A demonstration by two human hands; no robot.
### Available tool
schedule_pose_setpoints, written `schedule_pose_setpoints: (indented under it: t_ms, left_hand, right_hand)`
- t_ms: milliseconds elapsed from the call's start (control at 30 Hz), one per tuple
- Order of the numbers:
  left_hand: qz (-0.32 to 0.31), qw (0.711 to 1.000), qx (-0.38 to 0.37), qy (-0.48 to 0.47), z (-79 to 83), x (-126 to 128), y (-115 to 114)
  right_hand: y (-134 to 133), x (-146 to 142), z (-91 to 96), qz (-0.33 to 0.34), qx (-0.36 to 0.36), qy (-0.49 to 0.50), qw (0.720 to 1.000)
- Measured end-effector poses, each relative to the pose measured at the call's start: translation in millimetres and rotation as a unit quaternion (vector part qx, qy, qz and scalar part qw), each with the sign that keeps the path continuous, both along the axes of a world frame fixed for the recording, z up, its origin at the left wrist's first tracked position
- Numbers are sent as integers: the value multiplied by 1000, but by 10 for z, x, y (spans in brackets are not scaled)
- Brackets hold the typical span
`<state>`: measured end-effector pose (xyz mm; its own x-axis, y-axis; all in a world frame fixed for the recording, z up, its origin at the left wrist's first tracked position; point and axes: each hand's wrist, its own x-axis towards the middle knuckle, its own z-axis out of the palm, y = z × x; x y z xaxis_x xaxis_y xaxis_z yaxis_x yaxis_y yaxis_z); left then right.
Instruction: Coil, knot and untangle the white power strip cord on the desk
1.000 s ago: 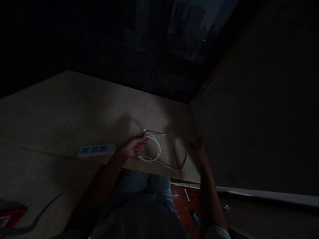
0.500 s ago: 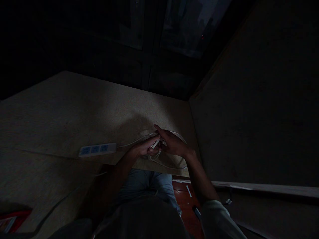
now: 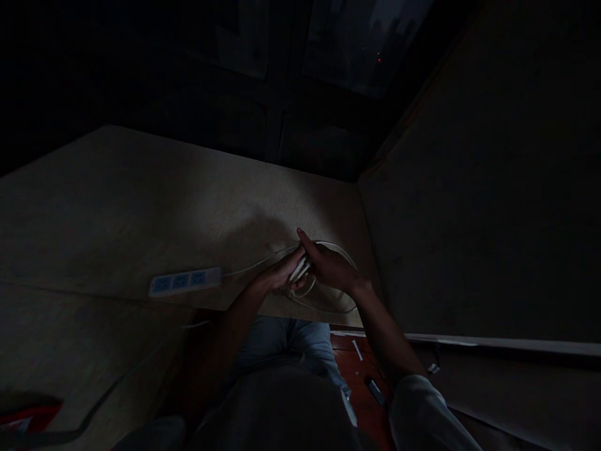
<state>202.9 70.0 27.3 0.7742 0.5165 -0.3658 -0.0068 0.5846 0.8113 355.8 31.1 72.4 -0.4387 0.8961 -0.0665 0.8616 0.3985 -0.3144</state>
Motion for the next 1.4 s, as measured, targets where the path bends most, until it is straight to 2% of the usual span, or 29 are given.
schedule_pose_setpoints:
  t_ms: [200,367,567,700,800,967,1067,1133,1300,1400]
  left_hand:
    - [7,999,23,-41,-136,-109,31]
    - [22,989,138,-44,-121,-247,-9]
    - [82,990,101,-49,-258,-347,-47]
    - [139,983,119,-23,-356,-430,-48]
    - [155,977,147,4,-397,-465,-61]
    - [174,976,120,-46,-427,-428,-135]
    - [177,976,110,-66,-415,-382,-181]
    - [184,976,95,-67,-410,-347,-192]
    - [232,970,61,-31,-431,-273,-165]
    - [228,972,52,-20,-441,-232,-150]
  right_hand:
    - [-19,44,-143,-17,14,16,1000]
    - [63,121,-197,-6,-24,86,996]
    - [159,152,-318,-23,-55,180,982]
    - [170,190,-431,-66,-62,238,967]
    - [154,217,-522,-131,-68,301,942]
    - [65,188,-599,-252,-121,414,866]
    - [-19,153,-592,-286,-131,428,847]
    - [-78,144,-586,-284,-140,423,849]
    - [-191,180,-568,-245,-168,382,875]
    - [-214,186,-537,-232,-167,382,879]
